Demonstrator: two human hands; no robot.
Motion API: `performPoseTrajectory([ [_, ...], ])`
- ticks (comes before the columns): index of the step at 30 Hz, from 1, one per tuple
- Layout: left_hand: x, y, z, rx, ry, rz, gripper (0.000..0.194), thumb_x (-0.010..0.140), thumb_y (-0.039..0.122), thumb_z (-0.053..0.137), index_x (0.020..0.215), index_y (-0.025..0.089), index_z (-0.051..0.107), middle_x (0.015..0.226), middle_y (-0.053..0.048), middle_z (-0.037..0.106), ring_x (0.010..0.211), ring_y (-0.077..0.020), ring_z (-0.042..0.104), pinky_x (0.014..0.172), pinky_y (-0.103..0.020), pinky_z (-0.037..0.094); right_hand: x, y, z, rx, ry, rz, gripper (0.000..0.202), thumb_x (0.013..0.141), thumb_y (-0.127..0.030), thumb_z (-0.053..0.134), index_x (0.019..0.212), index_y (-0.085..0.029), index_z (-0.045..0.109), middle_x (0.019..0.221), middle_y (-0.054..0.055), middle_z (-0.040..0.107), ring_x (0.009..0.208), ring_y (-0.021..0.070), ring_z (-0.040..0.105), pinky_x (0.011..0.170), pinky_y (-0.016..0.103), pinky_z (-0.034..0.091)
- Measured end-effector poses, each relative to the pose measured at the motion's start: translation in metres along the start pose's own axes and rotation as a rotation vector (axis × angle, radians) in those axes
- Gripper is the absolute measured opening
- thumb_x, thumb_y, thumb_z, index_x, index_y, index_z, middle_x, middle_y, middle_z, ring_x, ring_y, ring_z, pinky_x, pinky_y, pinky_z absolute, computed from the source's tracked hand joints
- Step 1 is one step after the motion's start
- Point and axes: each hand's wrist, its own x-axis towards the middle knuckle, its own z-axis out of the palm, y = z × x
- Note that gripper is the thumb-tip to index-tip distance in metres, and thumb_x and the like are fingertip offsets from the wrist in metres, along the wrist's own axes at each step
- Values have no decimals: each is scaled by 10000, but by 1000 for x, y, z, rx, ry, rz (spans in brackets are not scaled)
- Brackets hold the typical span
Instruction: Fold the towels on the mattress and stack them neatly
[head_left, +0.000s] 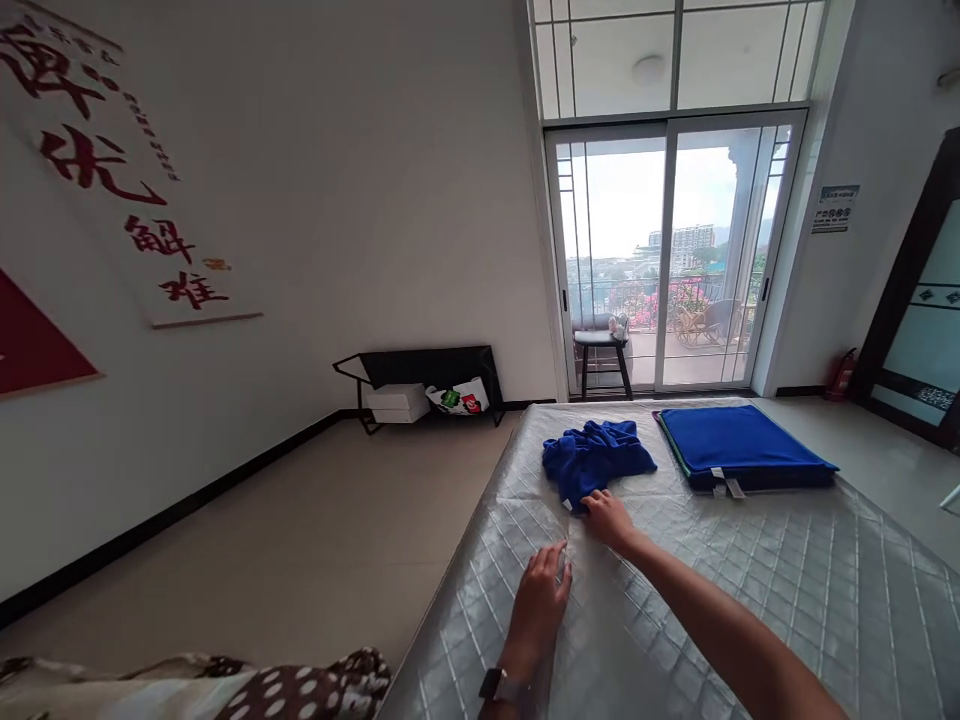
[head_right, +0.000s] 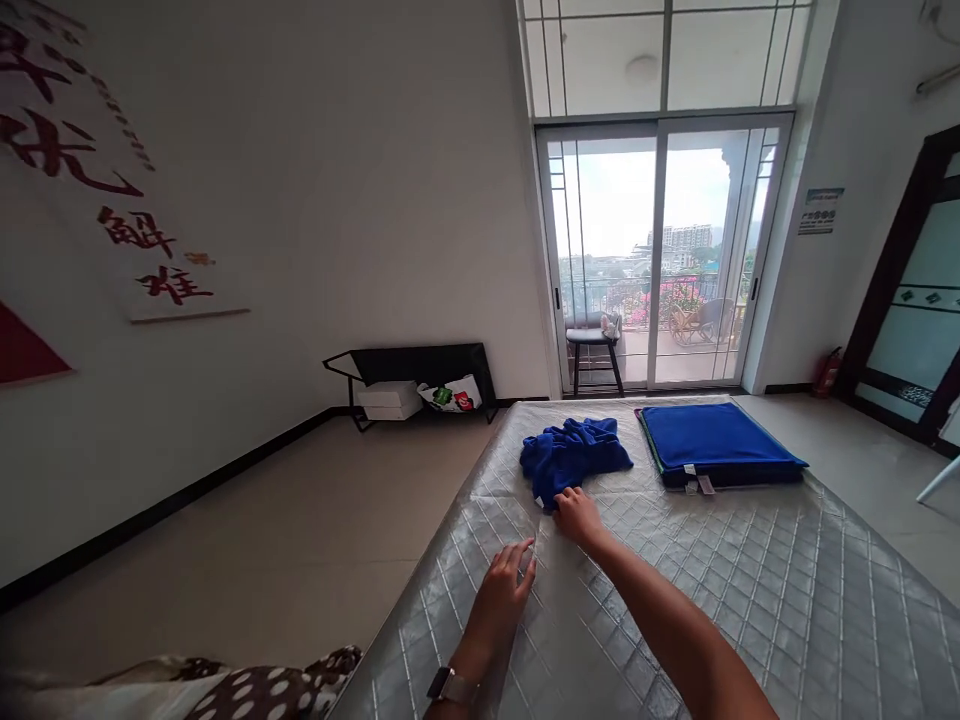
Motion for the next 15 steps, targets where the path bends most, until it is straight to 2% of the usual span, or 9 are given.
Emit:
performPoseTrajectory([
  [3, 1, 0, -3, -71, 8, -37, 430, 940, 394, 388, 1205, 175, 646, 1210, -129, 685, 1175, -276, 609, 1066, -478, 438, 3, -12, -2, 25, 10, -24, 282, 917, -118, 458, 1045, -163, 705, 1106, 138, 705, 1069, 236, 619, 914, 321, 448],
  [5, 4, -1, -6, -161, 34, -97, 452, 933, 442, 410, 1217, 173, 634, 1229, -139, 679, 1197, -280, 603, 1069, -465, 437, -9, -24, 0, 66, 17, -87, 270, 921, -113, 453, 1017, -161, 701, 1058, 122, 713, 1027, 216, 633, 897, 299, 454],
  [7, 7, -2, -9, -315, 69, -190, 509, 932, 502, 419, 1280, 170, 586, 1261, -147, 666, 1188, -270, 616, 1037, -432, 464, -33, -37, 2, 111, 11, -168, 233, 920, -140, 484, 1014, -180, 693, 1014, 79, 720, 983, 188, 643, 879, 265, 459],
  [10, 10, 3, -12, -541, 98, -318, 603, 907, 578, 458, 1319, 144, 533, 1257, -159, 661, 1136, -259, 644, 977, -393, 496, -83, -51, 3, 214, 17, -323, 216, 907, -155, 512, 1039, -208, 675, 937, 40, 721, 898, 165, 652, 845, 247, 471],
  [13, 5, 18, -14, -641, -35, -302, 585, 819, 573, 611, 1227, 154, 600, 1119, -112, 704, 1010, -244, 668, 896, -358, 521, -132, -50, -10, 370, 85, -450, 255, 908, -142, 463, 1070, -203, 651, 890, 54, 711, 835, 176, 651, 812, 279, 486],
  [15, -5, 33, -15, -700, -199, -233, 535, 778, 522, 691, 1179, 172, 641, 1014, -67, 715, 901, -213, 664, 815, -318, 530, -158, -40, -26, 451, 93, -425, 286, 891, -126, 436, 1062, -211, 649, 871, 48, 705, 787, 170, 644, 768, 278, 492],
])
